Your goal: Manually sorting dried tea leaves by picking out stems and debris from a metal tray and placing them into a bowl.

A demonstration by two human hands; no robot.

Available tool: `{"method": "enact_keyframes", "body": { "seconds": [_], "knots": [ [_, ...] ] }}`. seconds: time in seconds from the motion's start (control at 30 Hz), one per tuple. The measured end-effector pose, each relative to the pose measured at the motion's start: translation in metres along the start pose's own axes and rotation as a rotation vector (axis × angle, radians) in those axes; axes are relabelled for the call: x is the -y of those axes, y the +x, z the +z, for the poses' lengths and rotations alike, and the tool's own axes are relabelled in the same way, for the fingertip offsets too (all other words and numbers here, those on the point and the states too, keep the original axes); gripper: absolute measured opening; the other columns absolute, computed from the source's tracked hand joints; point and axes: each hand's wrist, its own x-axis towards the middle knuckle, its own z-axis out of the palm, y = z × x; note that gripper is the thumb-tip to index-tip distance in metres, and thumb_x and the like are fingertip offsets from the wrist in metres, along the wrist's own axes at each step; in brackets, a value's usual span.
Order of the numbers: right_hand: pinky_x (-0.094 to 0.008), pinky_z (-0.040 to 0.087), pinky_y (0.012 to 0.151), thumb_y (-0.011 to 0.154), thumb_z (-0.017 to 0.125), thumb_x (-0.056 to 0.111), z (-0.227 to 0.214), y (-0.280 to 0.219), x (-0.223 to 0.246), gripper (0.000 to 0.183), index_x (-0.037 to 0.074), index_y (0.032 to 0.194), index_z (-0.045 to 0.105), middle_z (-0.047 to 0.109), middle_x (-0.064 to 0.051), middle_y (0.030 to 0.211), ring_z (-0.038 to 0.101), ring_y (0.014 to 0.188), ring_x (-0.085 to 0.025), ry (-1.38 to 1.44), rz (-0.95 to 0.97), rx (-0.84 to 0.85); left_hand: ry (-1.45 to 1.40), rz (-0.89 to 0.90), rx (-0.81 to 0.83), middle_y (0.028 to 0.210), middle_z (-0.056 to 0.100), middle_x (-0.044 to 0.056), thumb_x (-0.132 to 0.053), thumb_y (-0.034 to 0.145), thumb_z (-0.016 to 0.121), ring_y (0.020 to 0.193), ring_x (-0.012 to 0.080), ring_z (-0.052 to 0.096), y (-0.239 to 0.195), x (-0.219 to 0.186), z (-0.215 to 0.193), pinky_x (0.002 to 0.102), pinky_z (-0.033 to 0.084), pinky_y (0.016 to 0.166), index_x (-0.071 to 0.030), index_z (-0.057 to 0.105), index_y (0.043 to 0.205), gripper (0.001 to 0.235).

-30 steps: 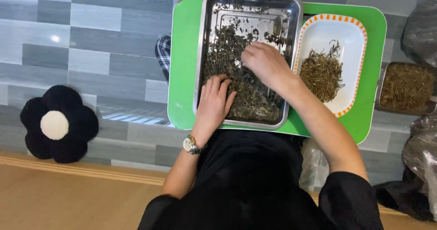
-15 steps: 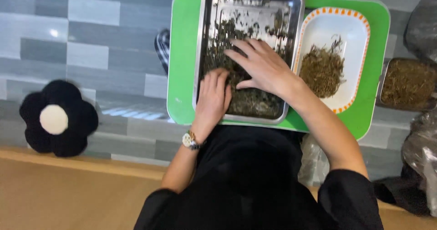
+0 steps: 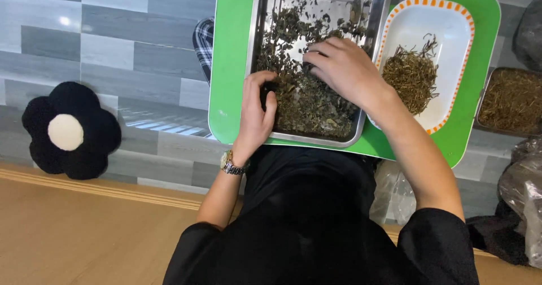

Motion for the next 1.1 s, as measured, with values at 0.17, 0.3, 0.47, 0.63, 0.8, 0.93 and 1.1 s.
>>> {"method": "enact_keyframes", "body": {
  "seconds": [0.17, 0.3, 0.47, 0.63, 0.8, 0.93, 1.1],
  "knots": [
    [-0.057, 0.034, 0.118, 0.086, 0.079, 0.036, -0.025, -0.002, 0.045, 0.07, 0.012, 0.147, 0.054, 0.046, -0.023, 0.154, 0.041, 0.142, -0.041, 0.135, 0.002, 0.131, -0.069, -0.013, 0.008, 0.121, 0.054, 0.011, -0.016, 0.111, 0.035, 0.117, 0.0322, 0.053, 0.001, -0.004, -0.005, 0.044, 0.043, 0.103, -0.004, 0.051, 0.129, 0.026],
    [-0.058, 0.036, 0.116, 0.078, 0.084, 0.041, 0.018, 0.001, 0.054, 0.079, 0.012, 0.145, 0.055, 0.043, -0.024, 0.154, 0.038, 0.144, -0.043, 0.032, -0.149, 0.026, -0.08, -0.01, -0.005, 0.12, 0.055, 0.012, -0.022, 0.113, 0.035, 0.117, 0.0345, 0.054, 0.004, 0.002, -0.006, 0.046, 0.044, 0.104, -0.004, 0.052, 0.128, 0.029],
    [-0.055, 0.043, 0.108, 0.083, 0.081, 0.04, 0.017, 0.0, 0.045, 0.065, 0.006, 0.135, 0.061, 0.051, -0.023, 0.143, 0.047, 0.137, -0.04, -0.025, -0.17, -0.117, -0.098, -0.009, -0.013, 0.122, 0.056, 0.013, -0.02, 0.113, 0.034, 0.118, 0.0354, 0.054, 0.004, 0.004, -0.006, 0.047, 0.044, 0.106, -0.004, 0.051, 0.13, 0.029],
    [-0.037, 0.053, 0.087, 0.089, 0.079, 0.018, 0.052, -0.004, 0.03, 0.024, 0.009, 0.11, 0.071, 0.064, -0.008, 0.105, 0.06, 0.106, -0.024, -0.092, -0.185, -0.214, -0.091, -0.002, -0.026, 0.121, 0.056, 0.012, -0.02, 0.112, 0.035, 0.117, 0.0353, 0.055, 0.0, 0.004, -0.004, 0.045, 0.044, 0.105, -0.005, 0.052, 0.13, 0.028],
    [-0.035, 0.051, 0.074, 0.093, 0.073, 0.005, 0.068, 0.002, 0.038, 0.006, 0.004, 0.095, 0.067, 0.059, -0.006, 0.09, 0.059, 0.088, -0.022, -0.113, -0.276, -0.32, -0.077, -0.002, -0.02, 0.12, 0.057, 0.012, -0.019, 0.112, 0.036, 0.116, 0.0357, 0.055, -0.001, 0.004, -0.004, 0.046, 0.045, 0.104, -0.005, 0.053, 0.129, 0.028],
    [-0.035, 0.049, 0.071, 0.09, 0.073, 0.002, 0.077, 0.004, 0.041, 0.008, 0.005, 0.088, 0.065, 0.055, -0.005, 0.083, 0.056, 0.084, -0.022, -0.175, -0.306, -0.385, -0.089, -0.02, -0.014, 0.119, 0.057, 0.011, -0.021, 0.112, 0.033, 0.114, 0.0342, 0.056, -0.002, 0.002, -0.003, 0.045, 0.046, 0.103, -0.005, 0.053, 0.127, 0.029],
    [-0.034, 0.051, 0.075, 0.095, 0.067, 0.005, 0.074, 0.004, 0.042, 0.003, 0.004, 0.092, 0.069, 0.059, -0.006, 0.086, 0.058, 0.087, -0.022, -0.132, -0.28, -0.339, -0.12, -0.01, -0.036, 0.119, 0.057, 0.011, -0.022, 0.113, 0.032, 0.115, 0.0341, 0.056, -0.003, 0.003, -0.005, 0.045, 0.046, 0.104, -0.005, 0.053, 0.128, 0.03]
  ]
}}
